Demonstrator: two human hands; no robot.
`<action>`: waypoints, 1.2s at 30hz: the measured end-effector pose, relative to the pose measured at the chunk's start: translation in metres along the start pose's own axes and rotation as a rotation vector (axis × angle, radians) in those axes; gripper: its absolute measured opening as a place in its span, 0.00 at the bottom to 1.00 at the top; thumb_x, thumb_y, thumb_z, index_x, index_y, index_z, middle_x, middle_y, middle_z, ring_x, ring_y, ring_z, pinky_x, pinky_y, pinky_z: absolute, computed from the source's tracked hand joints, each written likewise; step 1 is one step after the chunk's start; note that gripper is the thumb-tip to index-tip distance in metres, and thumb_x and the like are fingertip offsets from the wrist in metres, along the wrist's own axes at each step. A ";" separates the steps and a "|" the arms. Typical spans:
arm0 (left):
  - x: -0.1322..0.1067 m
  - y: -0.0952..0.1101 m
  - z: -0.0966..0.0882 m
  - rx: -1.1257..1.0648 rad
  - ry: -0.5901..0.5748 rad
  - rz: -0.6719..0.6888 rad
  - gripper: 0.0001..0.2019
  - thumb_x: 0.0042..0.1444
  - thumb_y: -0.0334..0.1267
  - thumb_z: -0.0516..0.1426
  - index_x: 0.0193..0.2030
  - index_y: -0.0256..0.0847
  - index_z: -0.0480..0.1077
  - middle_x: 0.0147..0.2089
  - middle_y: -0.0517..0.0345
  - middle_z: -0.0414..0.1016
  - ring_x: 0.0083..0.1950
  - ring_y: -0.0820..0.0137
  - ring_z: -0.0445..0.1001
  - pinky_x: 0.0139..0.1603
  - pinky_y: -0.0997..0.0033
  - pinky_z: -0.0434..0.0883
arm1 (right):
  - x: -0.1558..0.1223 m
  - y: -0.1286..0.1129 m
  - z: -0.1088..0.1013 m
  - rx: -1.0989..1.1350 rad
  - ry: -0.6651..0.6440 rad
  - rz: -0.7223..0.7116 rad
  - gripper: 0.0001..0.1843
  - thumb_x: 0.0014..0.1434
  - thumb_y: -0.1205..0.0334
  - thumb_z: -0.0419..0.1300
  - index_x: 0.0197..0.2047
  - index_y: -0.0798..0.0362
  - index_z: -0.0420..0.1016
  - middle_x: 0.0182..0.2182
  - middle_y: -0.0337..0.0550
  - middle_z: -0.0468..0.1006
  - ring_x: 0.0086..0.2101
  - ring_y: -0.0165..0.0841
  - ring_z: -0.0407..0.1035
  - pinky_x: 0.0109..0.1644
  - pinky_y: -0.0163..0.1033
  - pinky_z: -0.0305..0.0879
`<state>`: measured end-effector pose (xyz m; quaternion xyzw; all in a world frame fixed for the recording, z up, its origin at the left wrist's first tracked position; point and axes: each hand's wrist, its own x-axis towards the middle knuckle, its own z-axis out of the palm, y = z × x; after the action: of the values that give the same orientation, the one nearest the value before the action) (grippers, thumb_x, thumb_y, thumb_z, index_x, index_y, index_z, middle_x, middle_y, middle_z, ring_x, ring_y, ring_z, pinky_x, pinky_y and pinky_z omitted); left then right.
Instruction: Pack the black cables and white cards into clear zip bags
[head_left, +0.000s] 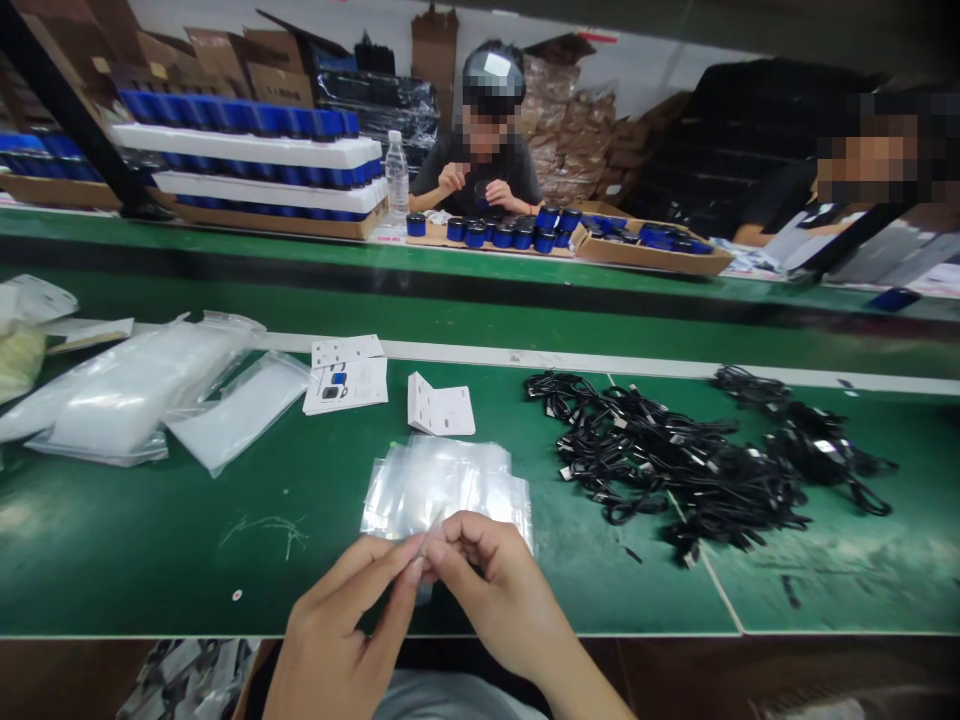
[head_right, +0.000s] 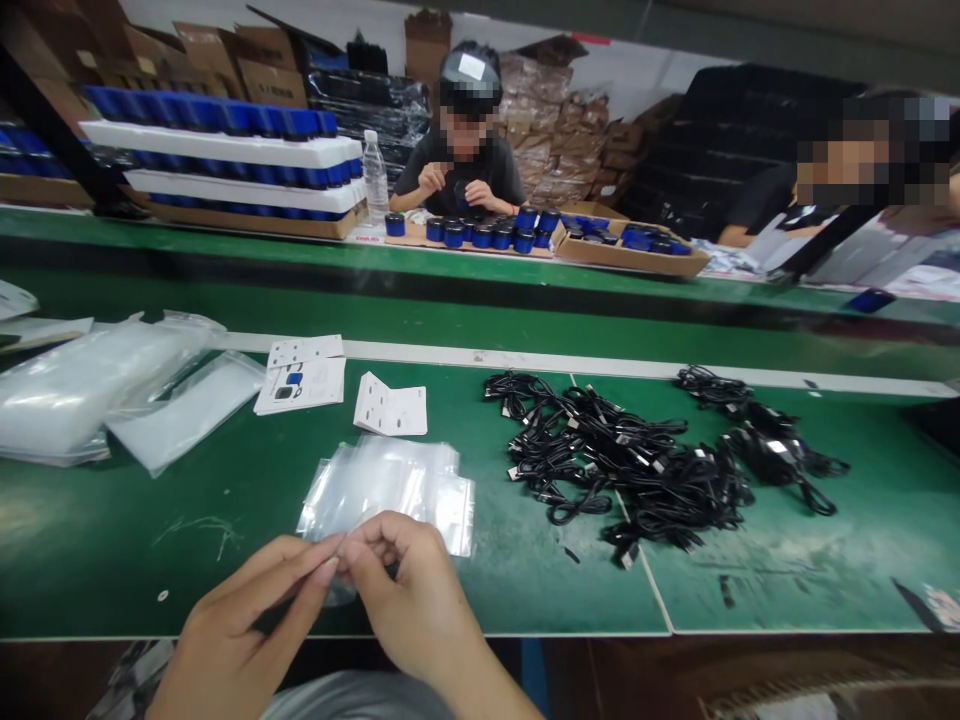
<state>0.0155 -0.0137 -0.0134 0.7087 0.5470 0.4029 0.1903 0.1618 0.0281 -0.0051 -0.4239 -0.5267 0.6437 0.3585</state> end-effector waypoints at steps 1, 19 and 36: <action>0.000 0.001 0.000 -0.002 -0.010 -0.018 0.11 0.59 0.34 0.54 0.48 0.45 0.72 0.34 0.64 0.74 0.33 0.77 0.75 0.36 0.84 0.72 | 0.000 0.000 0.000 -0.009 0.003 -0.001 0.11 0.57 0.58 0.57 0.28 0.56 0.70 0.23 0.41 0.74 0.28 0.31 0.69 0.33 0.35 0.64; 0.013 -0.004 -0.008 0.058 -0.287 -0.174 0.11 0.60 0.40 0.50 0.28 0.44 0.67 0.23 0.68 0.72 0.22 0.77 0.73 0.24 0.82 0.68 | -0.019 -0.003 -0.001 -0.550 0.051 -0.229 0.16 0.53 0.69 0.55 0.47 0.57 0.69 0.38 0.46 0.77 0.39 0.35 0.72 0.45 0.39 0.67; 0.006 -0.010 -0.005 0.136 0.037 0.015 0.10 0.55 0.30 0.51 0.23 0.41 0.63 0.20 0.67 0.66 0.21 0.78 0.67 0.25 0.83 0.65 | -0.007 0.002 0.010 -0.995 0.349 -0.324 0.10 0.58 0.67 0.50 0.28 0.53 0.70 0.21 0.42 0.74 0.22 0.34 0.68 0.28 0.36 0.54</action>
<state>0.0057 -0.0059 -0.0159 0.7165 0.5712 0.3792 0.1286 0.1556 0.0175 -0.0049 -0.5561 -0.7588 0.1739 0.2912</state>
